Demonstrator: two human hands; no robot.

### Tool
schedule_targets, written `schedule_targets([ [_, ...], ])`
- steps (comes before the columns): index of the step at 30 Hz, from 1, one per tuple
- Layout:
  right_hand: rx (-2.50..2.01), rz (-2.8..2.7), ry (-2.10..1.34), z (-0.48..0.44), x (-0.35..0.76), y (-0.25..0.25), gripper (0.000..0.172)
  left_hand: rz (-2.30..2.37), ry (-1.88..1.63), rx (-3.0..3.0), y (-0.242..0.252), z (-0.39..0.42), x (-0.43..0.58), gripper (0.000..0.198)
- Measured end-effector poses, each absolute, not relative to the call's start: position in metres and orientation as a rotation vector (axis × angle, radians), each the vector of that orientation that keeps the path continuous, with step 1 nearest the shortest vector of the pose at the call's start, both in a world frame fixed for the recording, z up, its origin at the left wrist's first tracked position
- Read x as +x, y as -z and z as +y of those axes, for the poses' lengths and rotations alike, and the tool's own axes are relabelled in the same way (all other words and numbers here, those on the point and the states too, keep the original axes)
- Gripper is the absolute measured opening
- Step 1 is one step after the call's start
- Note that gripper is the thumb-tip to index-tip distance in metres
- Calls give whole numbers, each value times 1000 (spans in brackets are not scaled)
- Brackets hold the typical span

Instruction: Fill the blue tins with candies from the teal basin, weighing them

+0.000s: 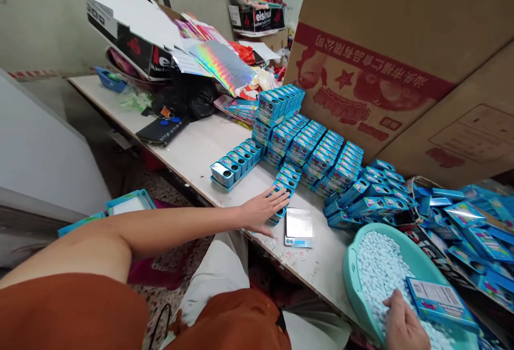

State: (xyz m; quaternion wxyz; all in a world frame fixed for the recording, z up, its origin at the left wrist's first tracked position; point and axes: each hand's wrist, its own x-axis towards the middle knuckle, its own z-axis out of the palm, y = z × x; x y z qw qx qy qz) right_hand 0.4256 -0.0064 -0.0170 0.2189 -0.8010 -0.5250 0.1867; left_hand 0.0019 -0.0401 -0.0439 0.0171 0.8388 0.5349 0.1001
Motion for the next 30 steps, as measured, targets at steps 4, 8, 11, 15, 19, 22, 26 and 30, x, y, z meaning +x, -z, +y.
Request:
schedule_targets([
  [4,-2187,-1551,-512,-1,428,23,48,1663,-363,2582,42,-38,4,99],
  [8,-2238,-1649,-526,7,432,32,48,1723,-577,2509,53,-49,-1,88],
  [11,-2092,-1773,-499,11,433,42,47,1960,-934,2319,69,-63,0,82],
  [15,-1854,-1815,-406,13,428,53,46,2203,-1267,2198,79,-71,13,81],
  [19,-1809,-1820,-314,12,422,58,48,1900,-853,2614,60,-47,48,66],
  [22,-1805,-1810,-260,8,421,56,50,1853,-596,2646,39,-14,66,76],
  [26,-1734,-1618,-11,-4,416,48,45,2054,-790,2413,34,3,48,82],
  [30,-1435,-1532,169,-19,374,41,29,2274,-1360,1922,66,-36,18,93],
])
